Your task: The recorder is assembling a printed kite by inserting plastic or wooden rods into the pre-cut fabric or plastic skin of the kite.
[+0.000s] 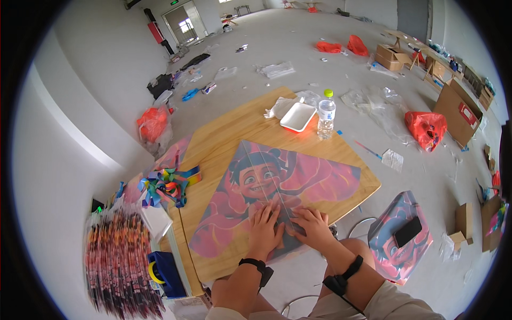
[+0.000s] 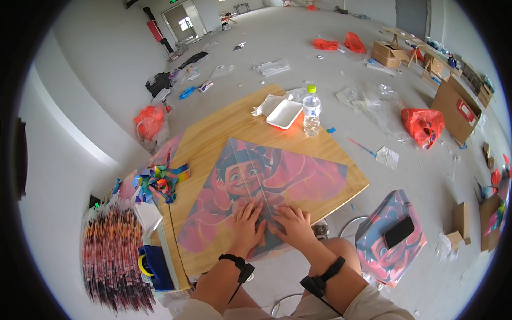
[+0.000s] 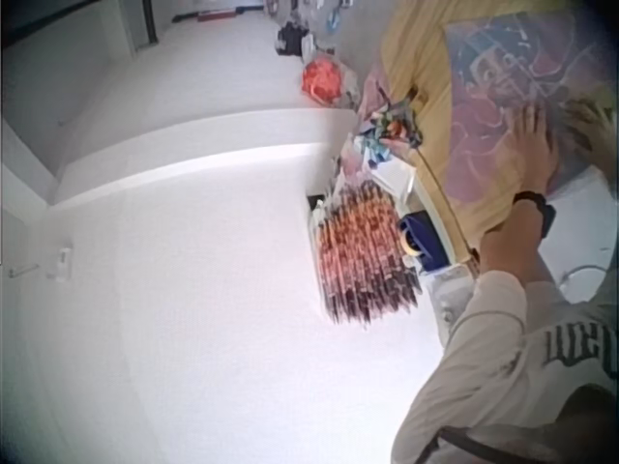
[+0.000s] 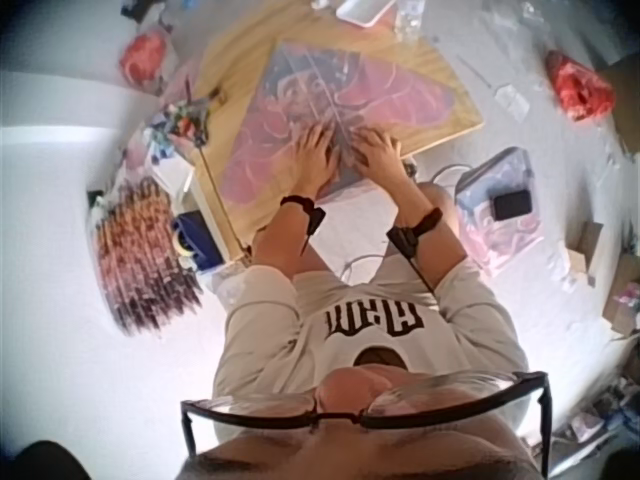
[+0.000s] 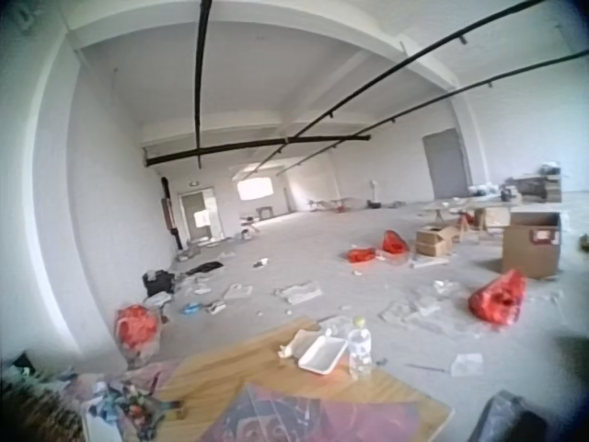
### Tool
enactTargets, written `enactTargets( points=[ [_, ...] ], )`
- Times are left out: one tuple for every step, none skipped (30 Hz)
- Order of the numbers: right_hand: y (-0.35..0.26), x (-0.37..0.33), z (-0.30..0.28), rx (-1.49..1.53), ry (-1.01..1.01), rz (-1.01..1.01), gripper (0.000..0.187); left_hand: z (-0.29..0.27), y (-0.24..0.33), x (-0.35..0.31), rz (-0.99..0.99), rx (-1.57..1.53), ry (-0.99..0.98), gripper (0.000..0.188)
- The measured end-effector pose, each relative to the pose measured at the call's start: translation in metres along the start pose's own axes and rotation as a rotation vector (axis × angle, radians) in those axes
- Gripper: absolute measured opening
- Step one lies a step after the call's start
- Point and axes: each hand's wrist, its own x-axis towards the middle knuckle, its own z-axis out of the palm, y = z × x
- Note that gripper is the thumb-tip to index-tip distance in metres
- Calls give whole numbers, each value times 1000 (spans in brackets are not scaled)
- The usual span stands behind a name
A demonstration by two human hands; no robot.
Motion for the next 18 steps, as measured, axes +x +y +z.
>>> enactTargets(
  points=[
    [0,0,0,-2,-5,6,45,0,0,0,-1,6,-4,59],
    [0,0,-1,-3,-10,11,45,0,0,0,-2,14,-8,59],
    [-1,0,-1,-3,-14,16,46,0,-1,0,-4,16,-8,59],
    [-1,0,-1,-4,-11,18,46,1,-1,0,-5,18,-8,59],
    [-1,0,-1,-6,-7,19,47,1,0,1,-7,20,-7,60],
    [-1,-1,0,-7,-3,20,47,1,0,1,-11,13,-5,60],
    [-1,0,1,-7,-1,24,47,2,0,0,-16,6,-3,60],
    [-1,-1,1,-7,2,29,47,2,0,0,-19,-1,-2,61],
    [-1,-1,2,-7,5,35,47,2,0,1,-17,-1,4,61],
    [-1,-1,2,0,-2,45,48,2,0,1,-15,-1,10,62],
    [-1,-1,2,11,-9,55,49,2,0,1,-13,1,15,62],
    [-1,-1,2,20,-16,66,50,3,0,1,-14,4,12,62],
    [-1,-1,2,19,-9,64,50,3,0,1,-14,7,9,62],
    [-2,-1,2,19,-2,60,50,3,0,1,-16,12,7,62],
    [-3,-1,2,20,5,56,50,4,-1,0,-15,16,8,62],
    [-4,0,3,10,13,54,49,4,-2,-1,-15,19,9,62],
    [-4,0,2,-7,22,56,48,5,-2,0,-12,16,11,62],
    [-4,0,2,-23,31,57,47,6,-1,1,-11,14,11,62]
  ],
)
